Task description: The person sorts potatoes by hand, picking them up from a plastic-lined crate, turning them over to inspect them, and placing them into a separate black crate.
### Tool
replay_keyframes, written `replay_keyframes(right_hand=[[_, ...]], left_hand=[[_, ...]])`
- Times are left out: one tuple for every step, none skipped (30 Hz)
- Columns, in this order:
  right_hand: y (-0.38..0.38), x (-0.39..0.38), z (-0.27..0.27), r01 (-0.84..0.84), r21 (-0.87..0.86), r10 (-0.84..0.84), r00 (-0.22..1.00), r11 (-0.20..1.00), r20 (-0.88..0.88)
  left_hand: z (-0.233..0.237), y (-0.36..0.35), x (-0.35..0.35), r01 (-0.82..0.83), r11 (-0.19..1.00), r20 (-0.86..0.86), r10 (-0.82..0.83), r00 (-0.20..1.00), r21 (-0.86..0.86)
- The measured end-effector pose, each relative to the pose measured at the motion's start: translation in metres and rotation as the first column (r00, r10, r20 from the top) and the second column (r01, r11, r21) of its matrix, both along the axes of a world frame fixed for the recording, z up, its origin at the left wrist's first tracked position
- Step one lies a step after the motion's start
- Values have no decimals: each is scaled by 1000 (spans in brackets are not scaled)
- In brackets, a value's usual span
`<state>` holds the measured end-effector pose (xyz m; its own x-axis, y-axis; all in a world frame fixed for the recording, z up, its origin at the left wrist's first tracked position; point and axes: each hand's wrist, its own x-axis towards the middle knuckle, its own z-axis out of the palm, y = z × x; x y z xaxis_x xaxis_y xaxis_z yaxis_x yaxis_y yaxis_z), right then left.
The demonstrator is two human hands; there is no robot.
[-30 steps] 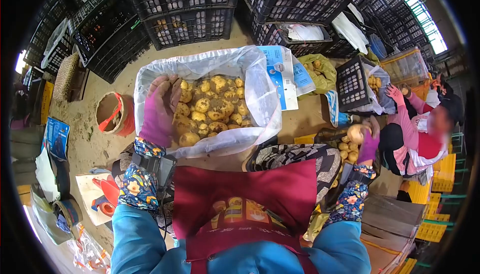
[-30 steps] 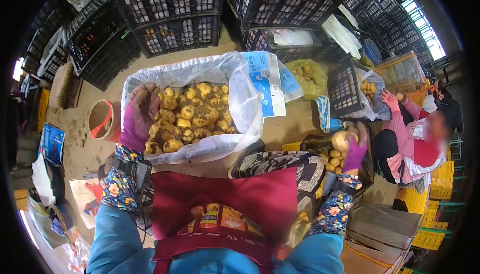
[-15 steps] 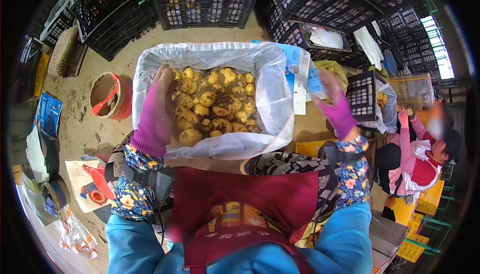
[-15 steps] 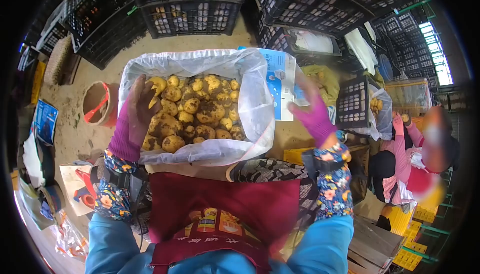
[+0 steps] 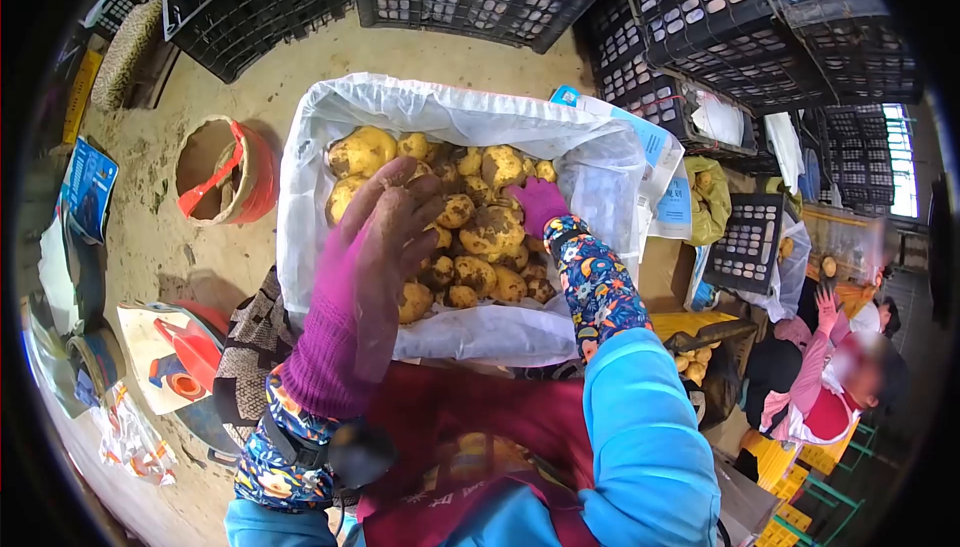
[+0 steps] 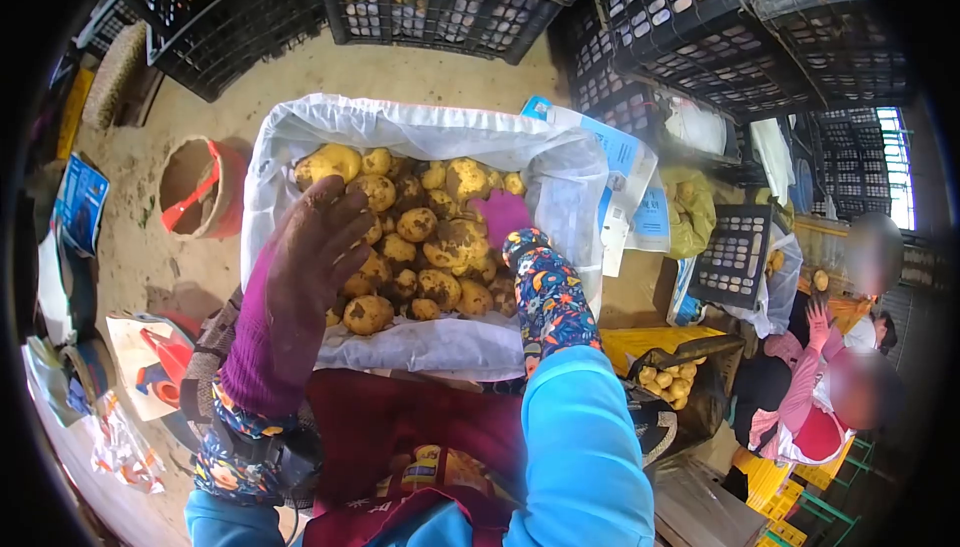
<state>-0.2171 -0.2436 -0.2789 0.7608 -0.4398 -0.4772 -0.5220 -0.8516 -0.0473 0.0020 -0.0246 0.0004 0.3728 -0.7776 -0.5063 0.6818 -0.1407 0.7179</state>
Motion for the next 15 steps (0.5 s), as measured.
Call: replay_keyframes(right_hand=[[0,-5,5,26,-31,-24,998,999,55],[4,-6,17,215,51,-220,963,975,155],[2,-7,32,381,141,-405,883,914,236],[1,-9,48,521,238,-572,766,820,294],[0,-13,59,409,688,-774,513,600,370],[-4,-17,51,215,723,-728,432,657,533],[11,-9,95,209,803,-795,412,559,446],[21,-3,124,157,851,-814,419,500,401],[32,3,153,109,894,-832,429,435,353],[39,3,161,28,912,-813,466,409,350],[44,4,168,-54,924,-791,499,379,354],[51,7,170,-12,892,-783,473,453,404],[58,11,165,37,853,-771,450,520,450],[64,10,157,91,811,-758,427,578,493],[63,4,140,238,712,-720,470,661,511]], left_hand=[[1,3,0,11,1000,-3,-11,1000,4],[2,4,-1,14,1000,5,-14,1000,12],[3,3,-2,10,1000,11,-10,1000,12],[4,3,-6,5,1000,12,-5,1000,9],[5,4,-10,33,999,19,-33,999,12],[4,6,-15,61,998,34,-61,998,14],[3,7,-18,90,996,57,-91,994,17],[0,5,-23,106,994,42,-107,993,35],[-7,2,-31,121,991,26,-123,992,56],[-16,1,-37,138,987,10,-139,990,79],[-29,2,-39,147,988,-40,-145,989,53],[-44,3,-39,156,987,-93,-153,984,27],[-51,6,-38,164,986,-149,-162,975,1],[-51,10,-36,116,993,-113,-114,987,10],[-49,11,-33,70,997,-74,-68,995,14]])
